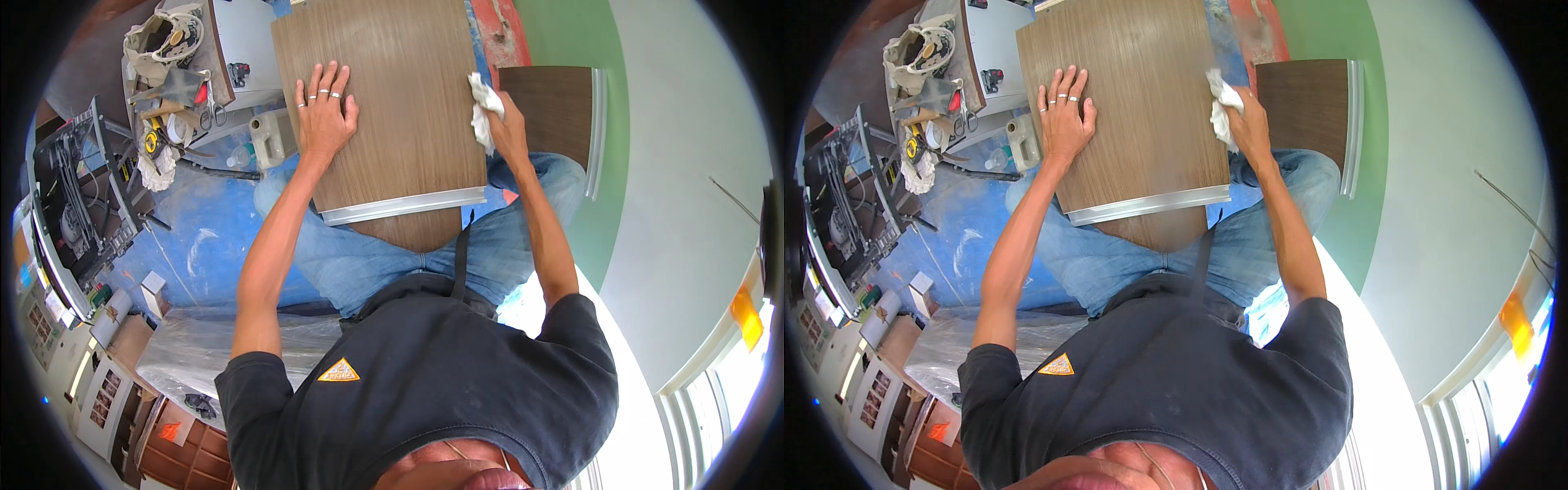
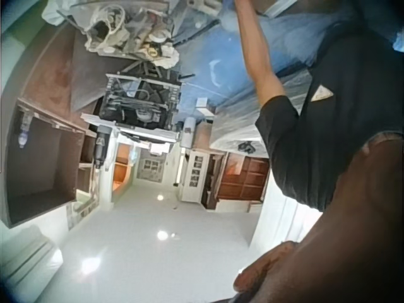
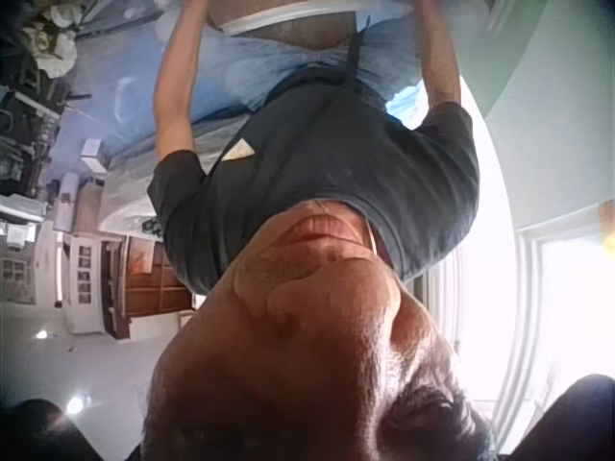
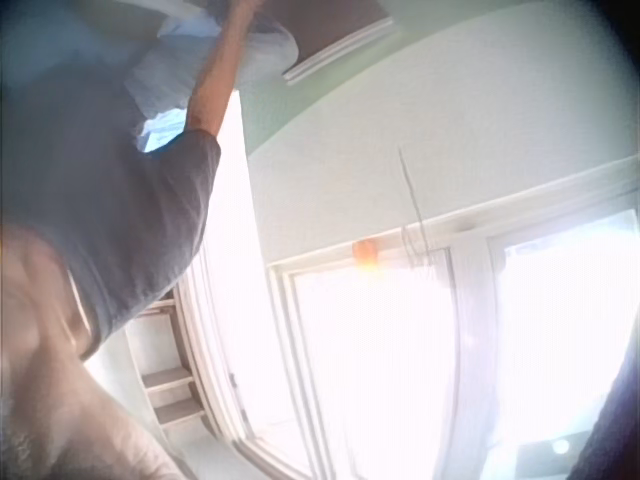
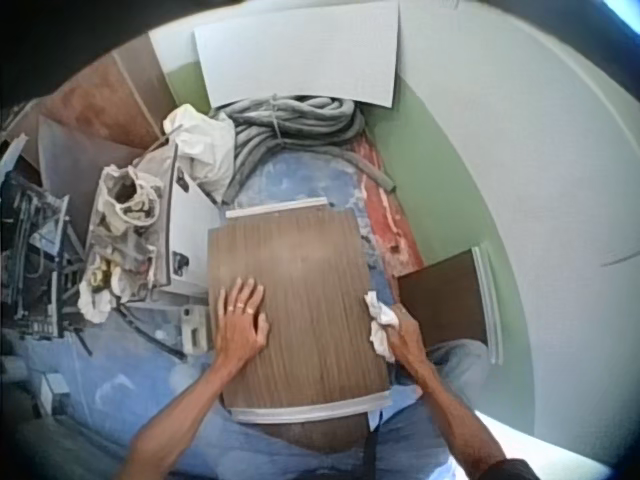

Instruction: The person sits on the floor and cleans a cabinet door with a cloth, then uses a sanding block to smooth the edges. The person flips the door to clean the back side and continues wiping both sides.

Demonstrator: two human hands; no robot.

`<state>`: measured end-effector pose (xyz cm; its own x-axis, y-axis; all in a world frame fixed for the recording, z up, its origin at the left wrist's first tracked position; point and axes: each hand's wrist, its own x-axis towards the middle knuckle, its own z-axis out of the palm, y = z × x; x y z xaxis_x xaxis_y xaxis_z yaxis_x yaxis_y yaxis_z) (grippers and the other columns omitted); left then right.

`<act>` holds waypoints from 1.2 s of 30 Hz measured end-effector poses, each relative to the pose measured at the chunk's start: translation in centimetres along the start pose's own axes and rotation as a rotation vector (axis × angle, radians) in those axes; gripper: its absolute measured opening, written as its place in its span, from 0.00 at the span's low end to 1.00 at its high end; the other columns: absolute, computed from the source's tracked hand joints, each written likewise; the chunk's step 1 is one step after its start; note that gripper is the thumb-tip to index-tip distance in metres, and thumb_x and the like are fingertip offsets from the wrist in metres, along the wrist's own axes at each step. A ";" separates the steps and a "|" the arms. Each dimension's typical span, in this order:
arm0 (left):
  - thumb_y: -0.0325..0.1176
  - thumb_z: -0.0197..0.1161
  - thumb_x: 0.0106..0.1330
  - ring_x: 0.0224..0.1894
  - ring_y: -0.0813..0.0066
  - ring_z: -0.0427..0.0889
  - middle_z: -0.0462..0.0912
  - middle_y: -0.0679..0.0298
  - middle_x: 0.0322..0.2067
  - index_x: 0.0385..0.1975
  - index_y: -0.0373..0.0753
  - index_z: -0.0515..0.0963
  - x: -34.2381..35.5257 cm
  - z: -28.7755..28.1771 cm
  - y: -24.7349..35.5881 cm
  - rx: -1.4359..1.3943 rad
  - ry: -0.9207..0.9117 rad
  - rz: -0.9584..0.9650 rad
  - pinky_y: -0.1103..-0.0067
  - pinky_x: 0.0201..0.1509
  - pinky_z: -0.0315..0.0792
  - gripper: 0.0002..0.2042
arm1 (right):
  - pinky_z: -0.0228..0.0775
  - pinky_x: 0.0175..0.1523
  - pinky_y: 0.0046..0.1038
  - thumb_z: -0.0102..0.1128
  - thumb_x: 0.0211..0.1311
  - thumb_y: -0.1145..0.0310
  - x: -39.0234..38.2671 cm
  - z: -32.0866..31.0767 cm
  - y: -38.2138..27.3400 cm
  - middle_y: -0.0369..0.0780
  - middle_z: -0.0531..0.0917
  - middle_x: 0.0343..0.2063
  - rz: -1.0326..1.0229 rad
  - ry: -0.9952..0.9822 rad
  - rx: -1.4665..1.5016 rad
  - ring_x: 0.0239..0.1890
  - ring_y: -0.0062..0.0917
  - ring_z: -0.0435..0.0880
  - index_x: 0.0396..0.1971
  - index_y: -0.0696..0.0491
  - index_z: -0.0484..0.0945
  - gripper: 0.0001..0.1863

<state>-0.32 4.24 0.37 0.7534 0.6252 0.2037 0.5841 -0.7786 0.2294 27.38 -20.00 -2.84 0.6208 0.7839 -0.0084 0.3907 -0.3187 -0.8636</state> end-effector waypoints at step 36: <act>0.38 0.57 0.67 0.76 0.60 0.59 0.68 0.63 0.71 0.69 0.48 0.71 0.1 -0.4 0.3 -0.023 0.000 0.022 0.53 0.80 0.45 0.27 | 0.69 0.62 0.41 0.58 0.65 0.66 23.4 4.3 3.9 0.52 0.83 0.52 -0.378 0.085 -0.162 0.57 0.44 0.80 0.56 0.55 0.79 0.20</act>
<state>-0.17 4.14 0.86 0.7661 0.6078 0.2090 0.5601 -0.7908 0.2468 40.50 -0.64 -8.57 0.4641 0.8173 0.3414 0.6996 -0.1019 -0.7072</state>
